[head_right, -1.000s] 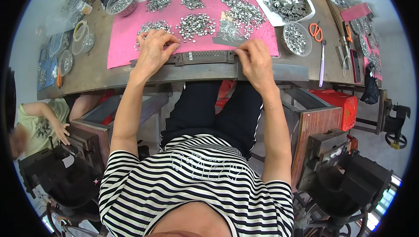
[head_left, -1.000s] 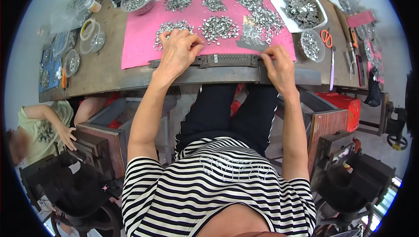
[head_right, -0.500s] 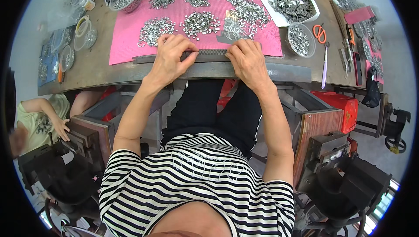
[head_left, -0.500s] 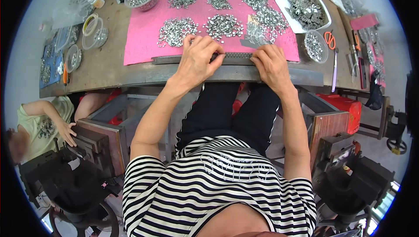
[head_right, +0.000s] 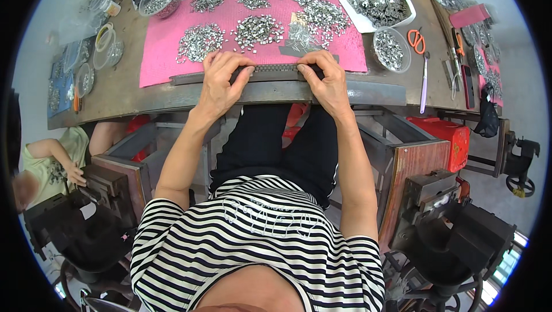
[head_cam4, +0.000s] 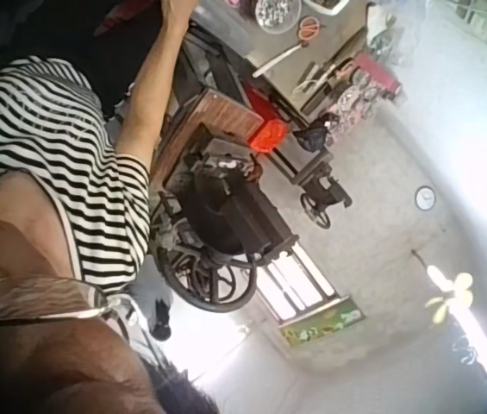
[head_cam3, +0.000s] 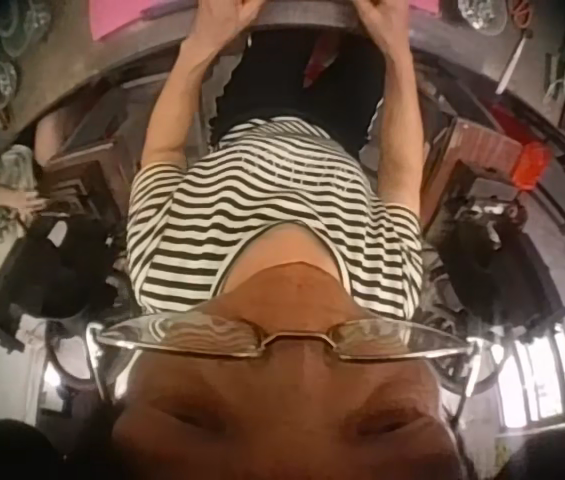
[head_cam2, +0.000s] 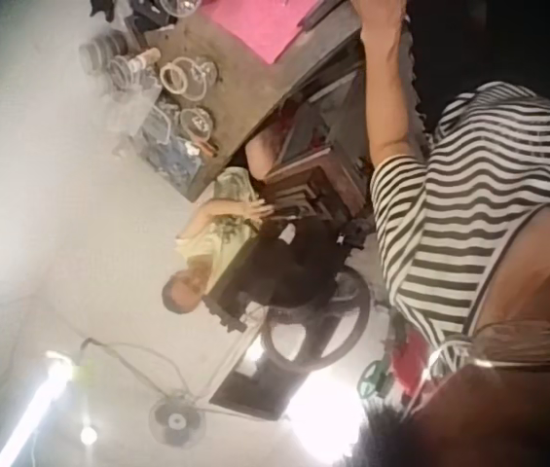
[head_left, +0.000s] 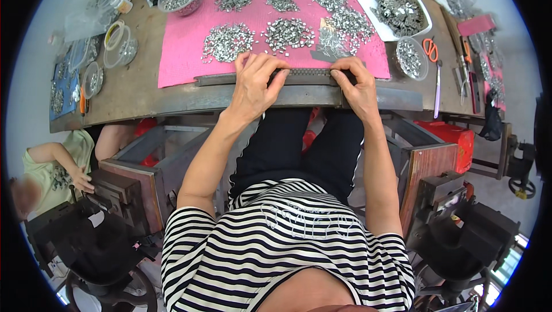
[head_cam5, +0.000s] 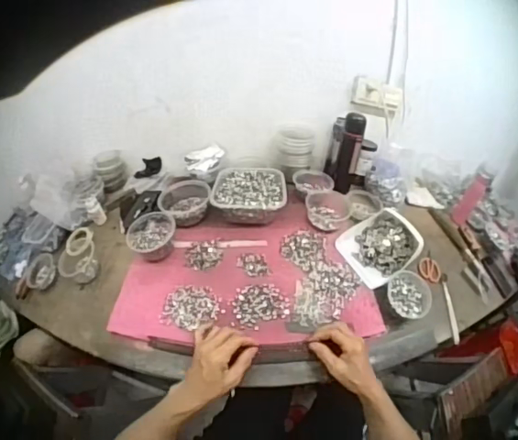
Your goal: The person arranges small metal pieces into a metal jig by hand, presses the jig with a manual press machine, and returns to the workbench to sort and assemble more metal pieces into the jig.
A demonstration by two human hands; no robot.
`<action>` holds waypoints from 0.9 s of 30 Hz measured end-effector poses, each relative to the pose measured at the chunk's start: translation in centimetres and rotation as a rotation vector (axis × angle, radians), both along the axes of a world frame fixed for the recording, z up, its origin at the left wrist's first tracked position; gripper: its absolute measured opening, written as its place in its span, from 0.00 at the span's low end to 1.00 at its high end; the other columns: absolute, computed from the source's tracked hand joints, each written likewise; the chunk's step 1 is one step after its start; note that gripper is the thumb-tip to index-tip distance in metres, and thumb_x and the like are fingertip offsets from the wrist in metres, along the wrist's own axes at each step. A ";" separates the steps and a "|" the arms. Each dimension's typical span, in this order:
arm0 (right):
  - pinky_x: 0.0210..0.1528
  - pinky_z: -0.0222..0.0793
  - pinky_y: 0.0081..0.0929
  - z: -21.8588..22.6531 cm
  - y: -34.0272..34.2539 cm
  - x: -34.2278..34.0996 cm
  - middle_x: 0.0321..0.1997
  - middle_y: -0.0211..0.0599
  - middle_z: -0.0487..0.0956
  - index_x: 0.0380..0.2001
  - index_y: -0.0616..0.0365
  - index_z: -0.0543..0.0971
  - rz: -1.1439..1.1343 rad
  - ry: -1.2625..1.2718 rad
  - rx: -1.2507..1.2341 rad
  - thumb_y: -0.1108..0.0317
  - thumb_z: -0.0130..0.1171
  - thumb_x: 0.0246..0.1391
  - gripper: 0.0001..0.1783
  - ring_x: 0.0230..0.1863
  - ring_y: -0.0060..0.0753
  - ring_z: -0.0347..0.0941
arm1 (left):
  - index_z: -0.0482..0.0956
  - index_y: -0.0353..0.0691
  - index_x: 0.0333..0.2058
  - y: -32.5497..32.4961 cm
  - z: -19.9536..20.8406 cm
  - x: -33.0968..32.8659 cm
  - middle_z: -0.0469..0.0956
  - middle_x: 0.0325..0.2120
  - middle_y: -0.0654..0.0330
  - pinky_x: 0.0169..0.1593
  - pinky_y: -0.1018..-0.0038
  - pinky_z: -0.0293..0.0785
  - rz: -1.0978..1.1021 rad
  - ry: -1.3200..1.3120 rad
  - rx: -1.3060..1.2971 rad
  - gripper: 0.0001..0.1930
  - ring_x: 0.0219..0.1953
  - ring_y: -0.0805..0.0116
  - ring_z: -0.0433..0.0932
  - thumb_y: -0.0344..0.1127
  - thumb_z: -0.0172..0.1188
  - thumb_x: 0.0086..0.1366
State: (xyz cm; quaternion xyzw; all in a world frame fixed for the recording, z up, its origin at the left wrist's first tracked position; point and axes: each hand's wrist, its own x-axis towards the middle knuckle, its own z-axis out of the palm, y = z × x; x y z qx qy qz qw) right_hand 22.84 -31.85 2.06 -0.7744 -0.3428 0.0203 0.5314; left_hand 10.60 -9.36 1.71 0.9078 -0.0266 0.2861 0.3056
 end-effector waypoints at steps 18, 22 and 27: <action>0.45 0.68 0.32 0.1 1.1 -0.6 0.35 0.37 0.80 0.35 0.62 0.81 -0.062 -0.285 -0.104 0.73 0.69 0.50 0.09 0.40 0.40 0.74 | 0.83 0.45 0.41 0.5 0.5 -0.5 0.81 0.38 0.65 0.64 0.56 0.55 0.245 -0.147 -0.055 0.08 0.42 0.65 0.78 0.29 0.63 0.63; 0.45 0.64 0.34 -0.2 0.9 -0.6 0.35 0.36 0.80 0.33 0.60 0.81 -0.053 -0.346 -0.096 0.72 0.69 0.50 0.08 0.40 0.39 0.74 | 0.83 0.47 0.43 3.0 0.5 -2.3 0.81 0.41 0.65 0.66 0.52 0.52 0.378 -0.109 0.019 0.09 0.48 0.65 0.77 0.31 0.63 0.64; 0.44 0.62 0.36 2.0 5.0 0.6 0.35 0.34 0.78 0.33 0.57 0.80 0.011 -0.507 -0.064 0.74 0.67 0.51 0.06 0.40 0.40 0.73 | 0.84 0.48 0.39 4.9 1.2 -2.8 0.81 0.38 0.67 0.63 0.55 0.54 0.420 -0.084 0.008 0.07 0.47 0.66 0.75 0.32 0.65 0.62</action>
